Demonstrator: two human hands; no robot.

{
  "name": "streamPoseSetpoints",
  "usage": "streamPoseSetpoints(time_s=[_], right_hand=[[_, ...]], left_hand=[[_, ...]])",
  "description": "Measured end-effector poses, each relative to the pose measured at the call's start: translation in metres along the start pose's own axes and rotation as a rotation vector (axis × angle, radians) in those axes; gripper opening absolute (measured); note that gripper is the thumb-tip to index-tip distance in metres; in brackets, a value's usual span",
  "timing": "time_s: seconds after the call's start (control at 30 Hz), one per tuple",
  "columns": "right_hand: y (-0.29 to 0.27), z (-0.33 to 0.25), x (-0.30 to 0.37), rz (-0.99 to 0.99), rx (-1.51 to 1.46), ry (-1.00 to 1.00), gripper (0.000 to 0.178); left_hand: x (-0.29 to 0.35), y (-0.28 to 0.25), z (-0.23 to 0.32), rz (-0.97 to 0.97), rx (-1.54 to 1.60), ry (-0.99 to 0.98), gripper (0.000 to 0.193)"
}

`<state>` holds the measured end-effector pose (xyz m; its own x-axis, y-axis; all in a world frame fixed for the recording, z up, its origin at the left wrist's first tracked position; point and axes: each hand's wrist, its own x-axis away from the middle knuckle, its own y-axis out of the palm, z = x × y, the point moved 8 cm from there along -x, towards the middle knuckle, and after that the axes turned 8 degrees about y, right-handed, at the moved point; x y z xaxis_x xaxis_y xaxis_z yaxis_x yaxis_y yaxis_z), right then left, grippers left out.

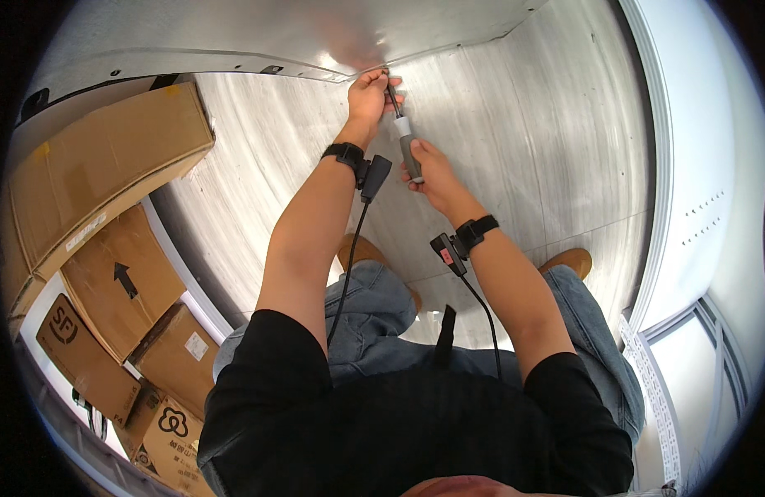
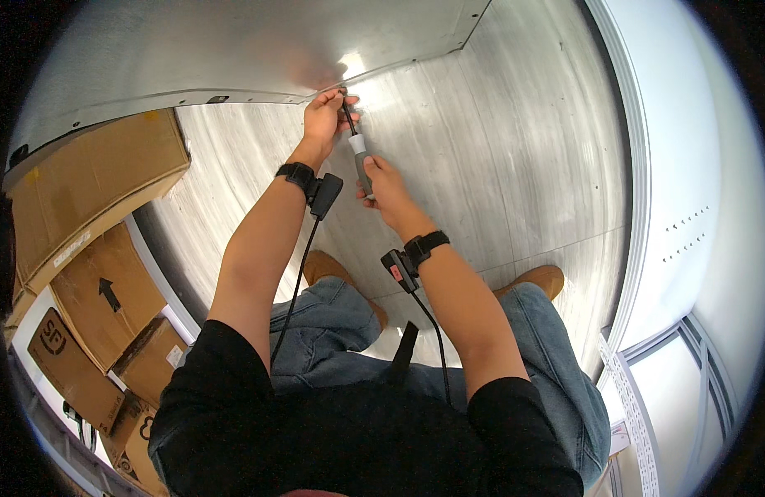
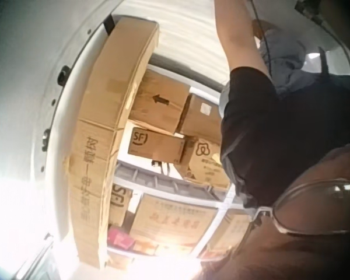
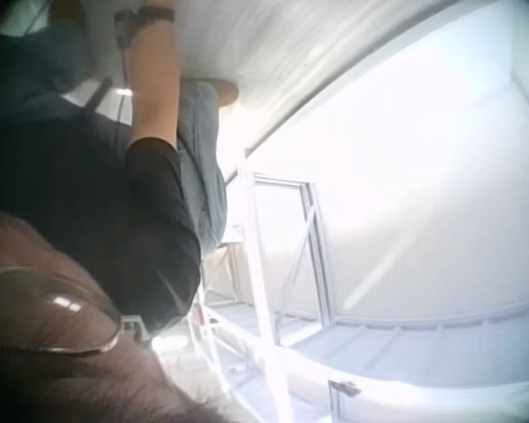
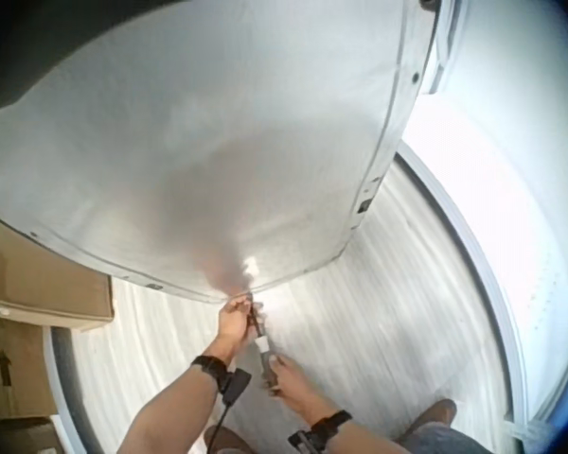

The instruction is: The person uses a screwdriver to tighten screws on the back panel of a white electronic device. They repeatedly pick up screws and secure them into place while standing in a storage area with stacked cardboard boxes.

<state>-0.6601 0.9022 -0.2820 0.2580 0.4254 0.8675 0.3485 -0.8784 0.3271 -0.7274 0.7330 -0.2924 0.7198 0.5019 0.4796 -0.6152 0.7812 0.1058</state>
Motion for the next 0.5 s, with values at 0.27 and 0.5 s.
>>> streamPoseSetpoints(time_s=[0.27, 0.5], right_hand=[[0.0042, 0.0012, -0.0037, 0.027, -0.019, 0.009, 0.040], [0.0053, 0.0028, -0.0082, 0.007, -0.056, 0.020, 0.038]], left_hand=[[-0.0088, -0.0060, -0.0051, 0.082, 0.018, -0.120, 0.019], [-0.0086, -0.0062, -0.0073, 0.118, 0.039, -0.199, 0.019]])
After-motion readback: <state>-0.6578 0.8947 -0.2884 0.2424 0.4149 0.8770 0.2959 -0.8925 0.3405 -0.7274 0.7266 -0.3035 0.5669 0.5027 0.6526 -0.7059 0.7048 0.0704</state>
